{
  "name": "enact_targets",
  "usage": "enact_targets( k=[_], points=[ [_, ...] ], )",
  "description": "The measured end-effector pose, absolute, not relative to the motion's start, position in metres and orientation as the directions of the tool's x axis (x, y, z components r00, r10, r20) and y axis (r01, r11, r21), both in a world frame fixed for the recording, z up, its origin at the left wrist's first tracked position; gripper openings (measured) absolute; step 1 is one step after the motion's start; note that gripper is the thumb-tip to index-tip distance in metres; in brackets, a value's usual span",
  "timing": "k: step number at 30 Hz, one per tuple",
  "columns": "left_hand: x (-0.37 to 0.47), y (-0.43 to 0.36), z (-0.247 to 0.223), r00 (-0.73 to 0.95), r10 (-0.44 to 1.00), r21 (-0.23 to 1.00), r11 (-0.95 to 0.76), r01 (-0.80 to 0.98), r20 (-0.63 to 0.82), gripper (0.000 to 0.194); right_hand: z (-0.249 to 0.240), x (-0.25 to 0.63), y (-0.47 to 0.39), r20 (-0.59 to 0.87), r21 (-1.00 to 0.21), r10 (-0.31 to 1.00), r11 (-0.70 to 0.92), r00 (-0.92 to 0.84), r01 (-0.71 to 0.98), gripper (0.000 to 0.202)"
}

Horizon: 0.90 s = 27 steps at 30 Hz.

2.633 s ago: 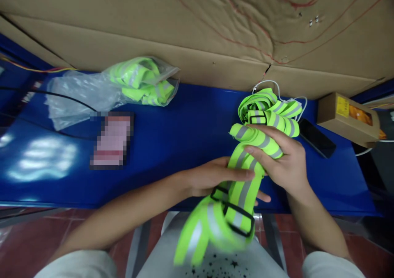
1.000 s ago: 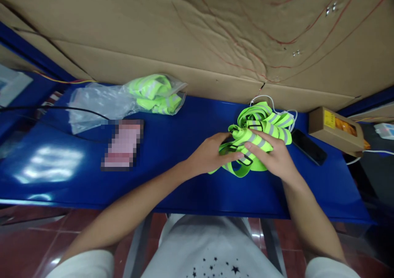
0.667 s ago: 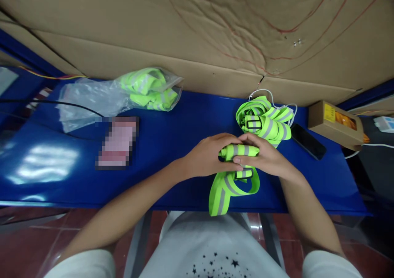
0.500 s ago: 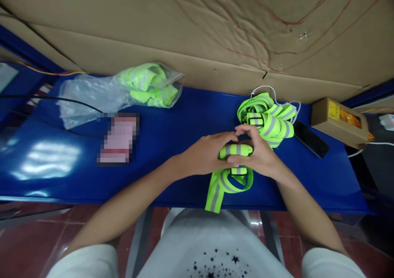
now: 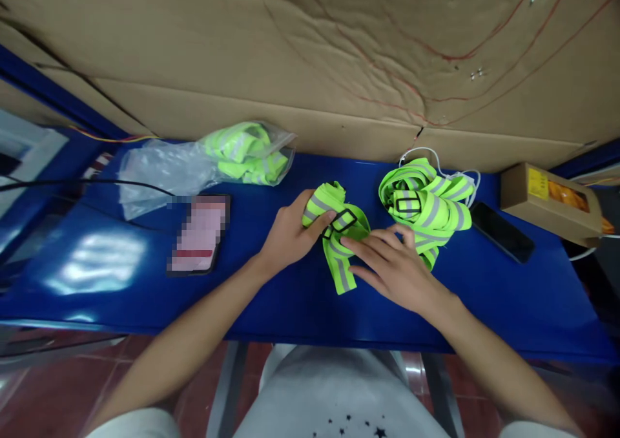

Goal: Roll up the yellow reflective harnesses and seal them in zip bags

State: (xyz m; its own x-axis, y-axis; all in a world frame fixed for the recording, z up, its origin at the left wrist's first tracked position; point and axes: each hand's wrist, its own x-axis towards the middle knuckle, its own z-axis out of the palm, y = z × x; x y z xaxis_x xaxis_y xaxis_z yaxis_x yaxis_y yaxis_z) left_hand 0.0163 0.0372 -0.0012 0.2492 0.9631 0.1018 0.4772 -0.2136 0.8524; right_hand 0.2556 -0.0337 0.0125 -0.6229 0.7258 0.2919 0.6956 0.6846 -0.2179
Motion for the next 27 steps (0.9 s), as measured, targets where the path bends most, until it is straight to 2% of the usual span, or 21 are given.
enact_targets(
  k=[3, 12, 15, 18, 20, 21, 23, 25, 27],
  points=[
    [0.009, 0.044, -0.008, 0.199, 0.97, 0.861, -0.216, 0.461, 0.137, 0.036, 0.005, 0.255, -0.032, 0.279, -0.172, 0.74, 0.666, -0.612, 0.726, 0.034],
    [0.004, 0.049, -0.013, 0.178, 0.975, 0.904, -0.19, 0.383, 0.13, 0.033, 0.002, 0.263, -0.026, 0.331, -0.2, 0.794, 0.587, -0.509, 0.785, 0.01],
    [0.004, 0.049, -0.012, 0.15, 0.982, 0.926, -0.163, 0.34, 0.117, 0.035, 0.005, 0.266, -0.027, 0.389, -0.176, 0.746, 0.636, -0.54, 0.751, 0.011],
    [0.004, 0.05, -0.011, 0.137, 0.986, 0.952, -0.131, 0.278, 0.096, 0.037, 0.009, 0.268, -0.03, 0.505, -0.137, 0.688, 0.661, -0.522, 0.738, 0.012],
    [0.004, 0.05, -0.012, 0.121, 0.987, 0.956, -0.137, 0.26, 0.108, 0.037, 0.011, 0.267, -0.031, 0.539, -0.17, 0.689, 0.652, -0.484, 0.739, 0.012],
    [0.004, 0.051, -0.012, 0.109, 0.986, 0.956, -0.148, 0.253, 0.124, 0.036, 0.011, 0.267, -0.031, 0.52, -0.208, 0.713, 0.64, -0.47, 0.74, 0.012],
    [0.003, 0.052, -0.015, 0.083, 0.983, 0.956, -0.18, 0.23, 0.165, 0.036, 0.008, 0.266, -0.029, 0.413, -0.283, 0.785, 0.592, -0.461, 0.755, 0.028],
    [0.003, 0.053, -0.017, 0.083, 0.978, 0.958, -0.204, 0.201, 0.191, 0.036, 0.003, 0.265, -0.027, 0.291, -0.301, 0.839, 0.537, -0.46, 0.788, 0.043],
    [0.003, 0.053, -0.02, 0.101, 0.975, 0.956, -0.213, 0.203, 0.195, 0.035, -0.003, 0.265, -0.025, 0.226, -0.281, 0.86, 0.508, -0.458, 0.814, 0.039]
  ],
)
